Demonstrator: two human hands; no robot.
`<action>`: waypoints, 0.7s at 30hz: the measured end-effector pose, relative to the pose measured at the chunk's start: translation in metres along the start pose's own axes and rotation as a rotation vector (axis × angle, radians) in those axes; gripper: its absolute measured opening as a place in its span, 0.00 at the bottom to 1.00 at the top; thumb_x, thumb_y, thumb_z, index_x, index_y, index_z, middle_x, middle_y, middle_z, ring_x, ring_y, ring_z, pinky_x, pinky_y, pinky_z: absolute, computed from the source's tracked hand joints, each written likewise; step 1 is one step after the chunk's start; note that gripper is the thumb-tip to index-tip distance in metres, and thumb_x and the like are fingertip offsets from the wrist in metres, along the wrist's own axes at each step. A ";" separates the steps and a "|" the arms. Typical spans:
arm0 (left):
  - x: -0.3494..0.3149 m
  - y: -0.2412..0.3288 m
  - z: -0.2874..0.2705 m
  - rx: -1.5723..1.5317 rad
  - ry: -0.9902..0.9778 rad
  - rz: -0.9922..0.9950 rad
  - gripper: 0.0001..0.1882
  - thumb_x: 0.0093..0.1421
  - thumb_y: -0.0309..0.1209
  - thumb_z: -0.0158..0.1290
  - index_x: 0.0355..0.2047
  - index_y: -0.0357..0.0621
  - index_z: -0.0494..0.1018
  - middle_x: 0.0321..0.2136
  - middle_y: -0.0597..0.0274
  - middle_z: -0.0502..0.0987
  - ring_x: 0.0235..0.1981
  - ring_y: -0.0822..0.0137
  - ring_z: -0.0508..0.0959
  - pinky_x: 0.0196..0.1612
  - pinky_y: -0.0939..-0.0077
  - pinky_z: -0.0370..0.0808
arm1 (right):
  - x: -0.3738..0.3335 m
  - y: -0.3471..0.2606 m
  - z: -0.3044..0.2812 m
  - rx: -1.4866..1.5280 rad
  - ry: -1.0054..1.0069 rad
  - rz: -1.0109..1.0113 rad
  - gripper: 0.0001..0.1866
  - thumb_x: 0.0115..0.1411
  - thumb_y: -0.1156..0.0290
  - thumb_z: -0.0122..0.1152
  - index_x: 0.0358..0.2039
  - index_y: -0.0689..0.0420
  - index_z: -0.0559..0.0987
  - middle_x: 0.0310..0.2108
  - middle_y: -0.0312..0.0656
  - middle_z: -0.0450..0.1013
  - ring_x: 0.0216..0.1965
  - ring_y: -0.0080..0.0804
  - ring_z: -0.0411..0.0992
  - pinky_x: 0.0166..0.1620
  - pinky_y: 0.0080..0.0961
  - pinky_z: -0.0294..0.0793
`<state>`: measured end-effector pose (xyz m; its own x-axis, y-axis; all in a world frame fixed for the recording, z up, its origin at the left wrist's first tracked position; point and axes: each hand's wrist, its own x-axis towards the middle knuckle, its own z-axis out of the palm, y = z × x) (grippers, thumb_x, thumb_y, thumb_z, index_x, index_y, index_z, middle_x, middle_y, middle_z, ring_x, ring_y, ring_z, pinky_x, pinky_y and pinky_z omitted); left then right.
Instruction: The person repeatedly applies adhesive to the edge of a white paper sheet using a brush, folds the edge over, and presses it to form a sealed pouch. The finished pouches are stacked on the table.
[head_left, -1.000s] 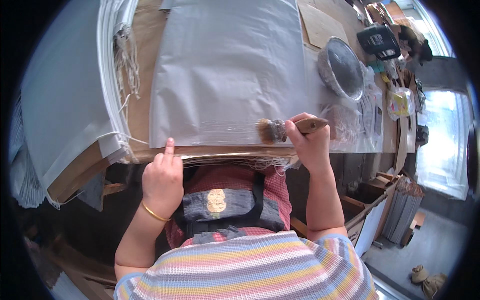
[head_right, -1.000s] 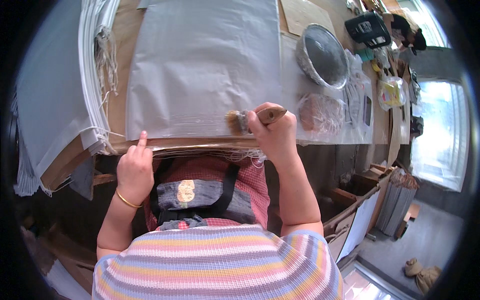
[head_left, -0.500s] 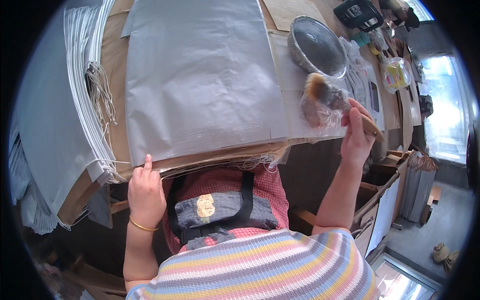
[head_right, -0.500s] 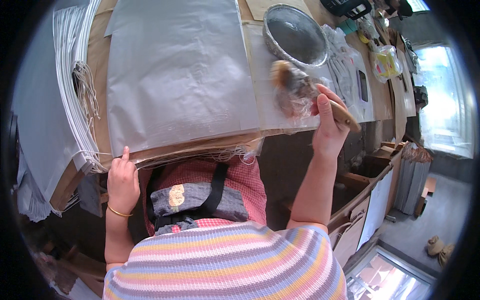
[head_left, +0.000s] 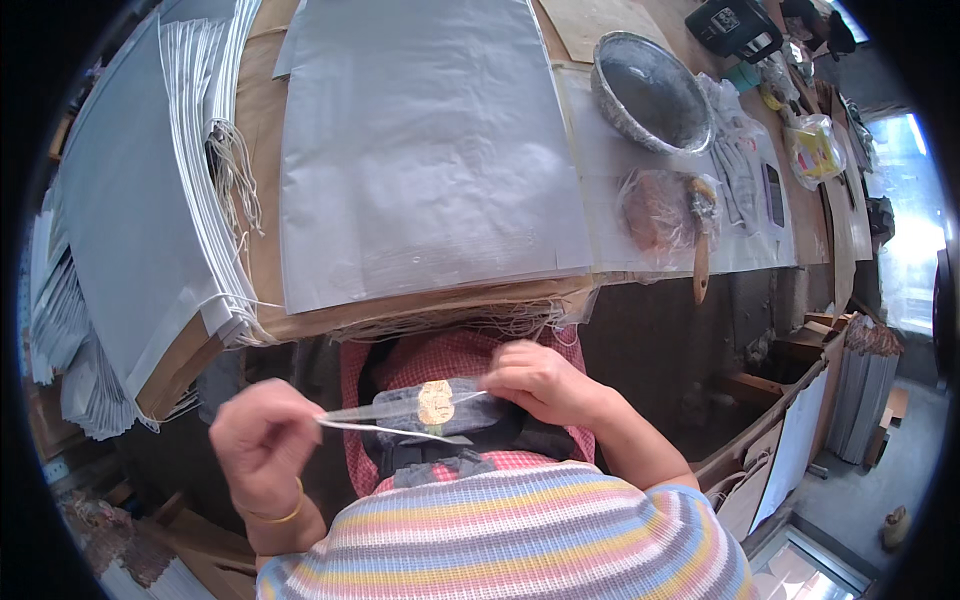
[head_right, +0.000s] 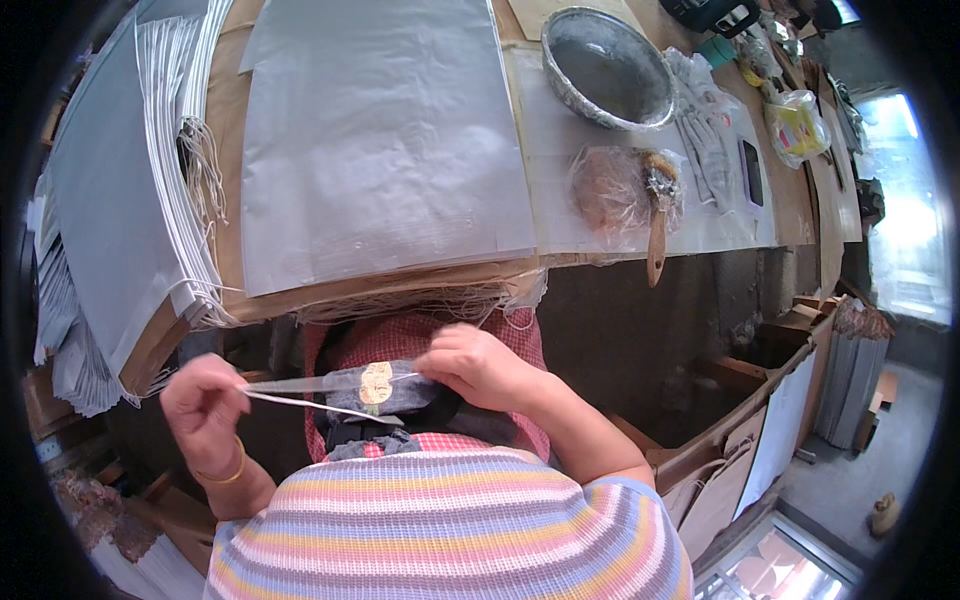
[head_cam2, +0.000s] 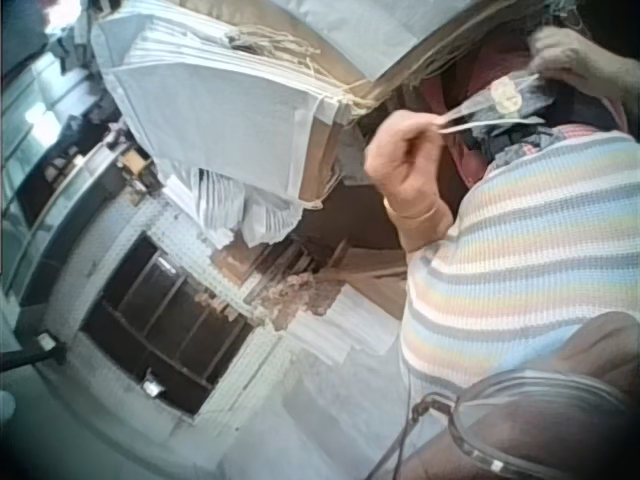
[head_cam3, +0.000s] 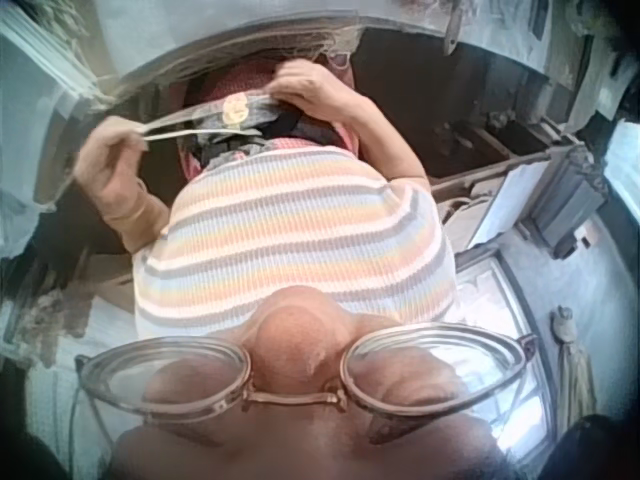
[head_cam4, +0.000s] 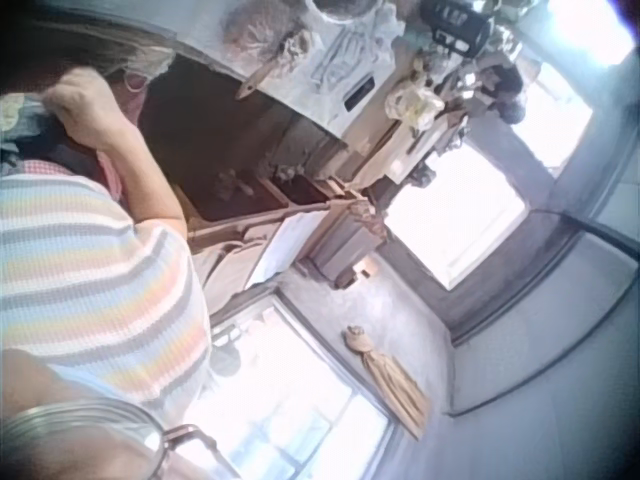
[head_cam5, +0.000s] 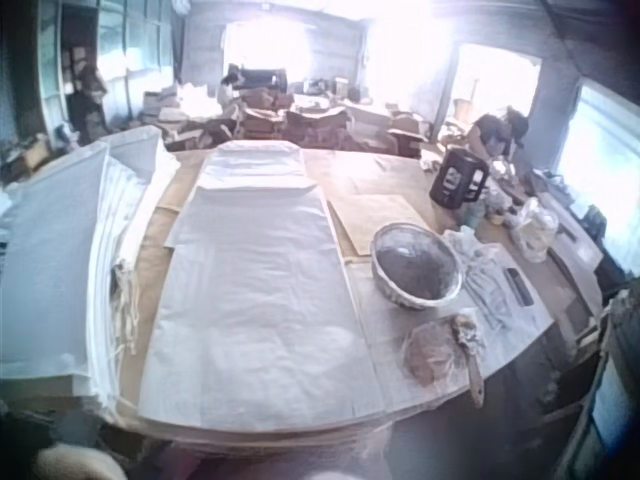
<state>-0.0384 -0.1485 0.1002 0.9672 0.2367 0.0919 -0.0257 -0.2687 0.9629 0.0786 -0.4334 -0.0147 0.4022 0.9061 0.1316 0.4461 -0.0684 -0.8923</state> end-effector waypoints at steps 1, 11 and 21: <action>-0.001 -0.004 -0.008 0.151 0.067 0.027 0.02 0.49 0.18 0.56 0.24 0.34 0.73 0.18 0.59 0.72 0.18 0.72 0.68 0.22 0.81 0.62 | -0.005 -0.005 -0.010 0.047 0.067 0.109 0.10 0.52 0.82 0.61 0.36 0.60 0.79 0.28 0.41 0.72 0.30 0.36 0.72 0.33 0.28 0.71; 0.066 -0.114 -0.013 0.492 0.022 0.119 0.03 0.53 0.18 0.58 0.30 0.34 0.76 0.20 0.58 0.72 0.20 0.67 0.71 0.26 0.77 0.67 | 0.016 0.032 -0.114 -0.168 0.497 0.502 0.05 0.51 0.78 0.63 0.31 0.62 0.82 0.24 0.40 0.74 0.26 0.27 0.72 0.32 0.22 0.71; 0.058 -0.138 0.010 1.129 0.195 0.383 0.19 0.44 0.27 0.64 0.38 0.45 0.74 0.37 0.61 0.72 0.41 0.57 0.72 0.45 0.62 0.67 | 0.013 0.054 -0.098 0.269 0.532 0.667 0.11 0.48 0.77 0.64 0.22 0.59 0.68 0.23 0.30 0.63 0.28 0.16 0.62 0.29 0.16 0.63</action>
<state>0.0242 -0.1070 -0.0293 0.8881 0.0738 0.4536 0.0268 -0.9937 0.1092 0.1861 -0.4662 -0.0192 0.8586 0.3945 -0.3272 -0.1883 -0.3509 -0.9173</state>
